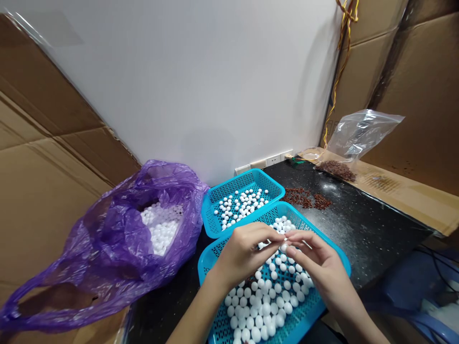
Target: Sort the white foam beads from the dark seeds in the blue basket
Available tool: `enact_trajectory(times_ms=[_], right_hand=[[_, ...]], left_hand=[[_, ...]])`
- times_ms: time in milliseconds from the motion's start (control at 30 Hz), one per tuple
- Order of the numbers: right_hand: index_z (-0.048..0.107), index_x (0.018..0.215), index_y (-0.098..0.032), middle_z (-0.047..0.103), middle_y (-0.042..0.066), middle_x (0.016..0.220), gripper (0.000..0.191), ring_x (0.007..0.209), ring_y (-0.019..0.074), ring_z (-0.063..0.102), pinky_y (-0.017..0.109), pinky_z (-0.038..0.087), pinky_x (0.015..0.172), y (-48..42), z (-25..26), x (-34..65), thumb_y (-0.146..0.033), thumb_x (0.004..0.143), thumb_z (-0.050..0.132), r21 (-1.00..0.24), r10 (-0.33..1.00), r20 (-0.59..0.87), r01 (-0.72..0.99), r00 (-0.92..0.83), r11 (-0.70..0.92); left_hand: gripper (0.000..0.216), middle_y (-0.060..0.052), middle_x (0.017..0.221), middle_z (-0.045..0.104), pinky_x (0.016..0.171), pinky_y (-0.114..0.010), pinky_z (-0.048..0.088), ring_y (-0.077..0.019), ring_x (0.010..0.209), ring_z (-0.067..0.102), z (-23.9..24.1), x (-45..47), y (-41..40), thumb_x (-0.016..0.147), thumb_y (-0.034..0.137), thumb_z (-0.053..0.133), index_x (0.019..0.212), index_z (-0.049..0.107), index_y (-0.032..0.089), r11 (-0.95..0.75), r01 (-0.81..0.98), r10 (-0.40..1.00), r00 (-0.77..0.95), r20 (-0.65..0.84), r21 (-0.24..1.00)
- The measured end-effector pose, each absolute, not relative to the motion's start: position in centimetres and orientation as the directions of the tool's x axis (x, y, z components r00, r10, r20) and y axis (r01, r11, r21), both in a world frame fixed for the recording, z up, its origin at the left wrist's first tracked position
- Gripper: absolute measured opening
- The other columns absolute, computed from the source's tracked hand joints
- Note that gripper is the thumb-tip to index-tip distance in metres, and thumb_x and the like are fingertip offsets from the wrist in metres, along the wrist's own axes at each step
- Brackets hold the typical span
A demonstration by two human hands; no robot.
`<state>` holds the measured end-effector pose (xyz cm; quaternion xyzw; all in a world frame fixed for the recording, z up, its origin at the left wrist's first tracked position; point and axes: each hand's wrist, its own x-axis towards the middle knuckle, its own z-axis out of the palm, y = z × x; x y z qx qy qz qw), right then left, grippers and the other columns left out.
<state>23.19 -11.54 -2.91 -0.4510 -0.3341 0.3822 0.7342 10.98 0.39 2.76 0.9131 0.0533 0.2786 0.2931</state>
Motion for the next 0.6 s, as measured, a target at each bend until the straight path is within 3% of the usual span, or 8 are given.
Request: enact_trajectory(times_ms=[333,467,600], right_hand=[[0.066,0.084,-0.023,0.065,0.000,0.093,0.014,0.097,0.0167,0.059,0.026,0.046,0.088,-11.5,-2.2,22.7,-0.026,0.074,0.074,-0.826,0.866,-0.012,-0.492,0.501,0.273],[0.069,0.088,-0.023,0.065,0.001,0.098,0.014,0.098,0.0161,0.058,0.023,0.047,0.085,-11.8,-1.8,22.8,-0.028,0.075,0.073,-0.780,0.873,-0.078,-0.574,0.482,0.247],[0.071,0.088,-0.022,0.067,0.002,0.099,0.010,0.099,0.0163,0.058,0.023,0.047,0.088,-11.9,-1.9,23.0,-0.025,0.079,0.070,-0.747,0.883,-0.078,-0.614,0.462,0.255]], left_hand=[[0.004,-0.002,0.078,0.072,0.067,-0.021,0.052,-0.0132,0.071,0.067,3.3,11.3,-0.3,0.078,0.016,0.068,0.082,0.070,0.016,-0.742,-0.016,0.421,0.767,0.484,0.670],[0.004,-0.001,0.073,0.073,0.065,-0.019,0.053,-0.0126,0.067,0.068,3.7,11.3,-0.7,0.075,0.020,0.072,0.074,0.071,0.017,-0.618,0.032,0.550,0.732,0.402,0.786],[0.003,0.001,0.078,0.074,0.069,-0.017,0.053,-0.0119,0.073,0.069,4.1,11.2,-0.8,0.077,0.021,0.070,0.079,0.072,0.019,-0.539,0.072,0.590,0.743,0.314,0.840]])
